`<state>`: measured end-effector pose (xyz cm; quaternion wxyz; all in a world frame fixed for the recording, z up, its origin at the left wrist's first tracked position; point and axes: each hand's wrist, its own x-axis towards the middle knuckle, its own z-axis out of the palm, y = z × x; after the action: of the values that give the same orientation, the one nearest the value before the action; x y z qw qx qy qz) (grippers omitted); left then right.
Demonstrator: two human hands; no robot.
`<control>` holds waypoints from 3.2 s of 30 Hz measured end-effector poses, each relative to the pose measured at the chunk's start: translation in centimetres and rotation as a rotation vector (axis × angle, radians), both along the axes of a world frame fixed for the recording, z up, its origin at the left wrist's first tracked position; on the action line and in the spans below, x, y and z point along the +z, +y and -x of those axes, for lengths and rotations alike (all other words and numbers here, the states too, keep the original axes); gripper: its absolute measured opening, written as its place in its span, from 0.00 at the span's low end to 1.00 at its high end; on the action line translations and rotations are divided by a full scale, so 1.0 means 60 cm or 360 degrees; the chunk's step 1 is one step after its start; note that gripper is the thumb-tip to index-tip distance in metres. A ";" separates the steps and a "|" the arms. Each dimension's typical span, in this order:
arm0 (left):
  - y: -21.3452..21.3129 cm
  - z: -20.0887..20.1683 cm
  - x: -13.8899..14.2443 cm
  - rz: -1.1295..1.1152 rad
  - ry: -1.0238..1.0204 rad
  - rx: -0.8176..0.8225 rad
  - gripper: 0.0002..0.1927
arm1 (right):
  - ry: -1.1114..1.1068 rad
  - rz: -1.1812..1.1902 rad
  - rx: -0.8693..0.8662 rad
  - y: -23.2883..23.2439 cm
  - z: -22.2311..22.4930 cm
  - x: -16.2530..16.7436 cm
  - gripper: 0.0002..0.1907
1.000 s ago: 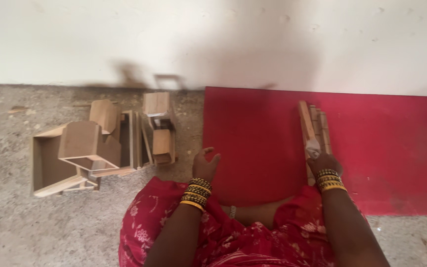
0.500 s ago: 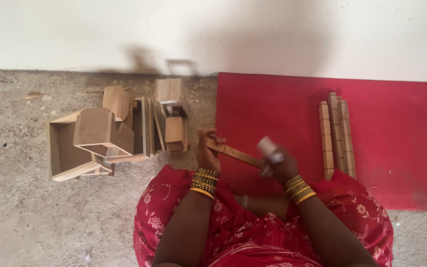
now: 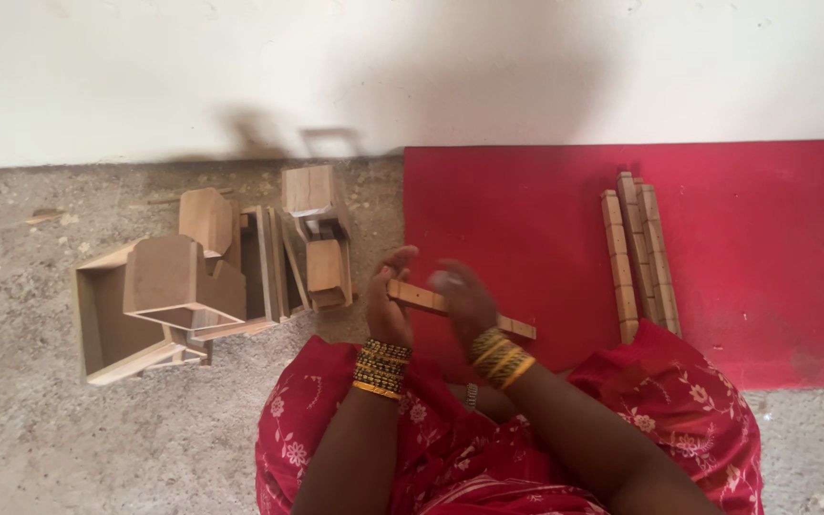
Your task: The person sits on the floor and wipes several small wooden parts with a cloth. They handle rectangular frames, small blocks, and long slats one at a time, wiping each surface and placing them aside.
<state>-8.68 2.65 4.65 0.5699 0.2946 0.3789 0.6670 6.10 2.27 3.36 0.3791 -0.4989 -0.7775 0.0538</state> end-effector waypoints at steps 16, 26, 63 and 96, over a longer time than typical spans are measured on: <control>-0.010 0.000 -0.016 -0.0332 -0.0135 0.0102 0.26 | 0.1444 0.1371 -0.0388 0.003 -0.133 -0.098 0.37; -0.014 0.005 -0.029 -0.0411 0.0000 0.0081 0.27 | 0.0609 0.0328 0.0191 -0.006 0.067 -0.014 0.15; -0.024 0.020 -0.059 -0.0732 0.0824 0.0271 0.24 | -0.0523 0.0114 0.0000 0.002 -0.149 -0.130 0.31; -0.033 0.026 -0.030 -0.0423 0.0009 -0.0495 0.35 | -0.0680 0.0019 0.0471 0.020 -0.057 -0.053 0.49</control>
<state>-10.22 0.70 2.83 0.6211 0.4241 0.2390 0.6143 9.49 3.47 0.16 0.1914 -0.3820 -0.9041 0.0069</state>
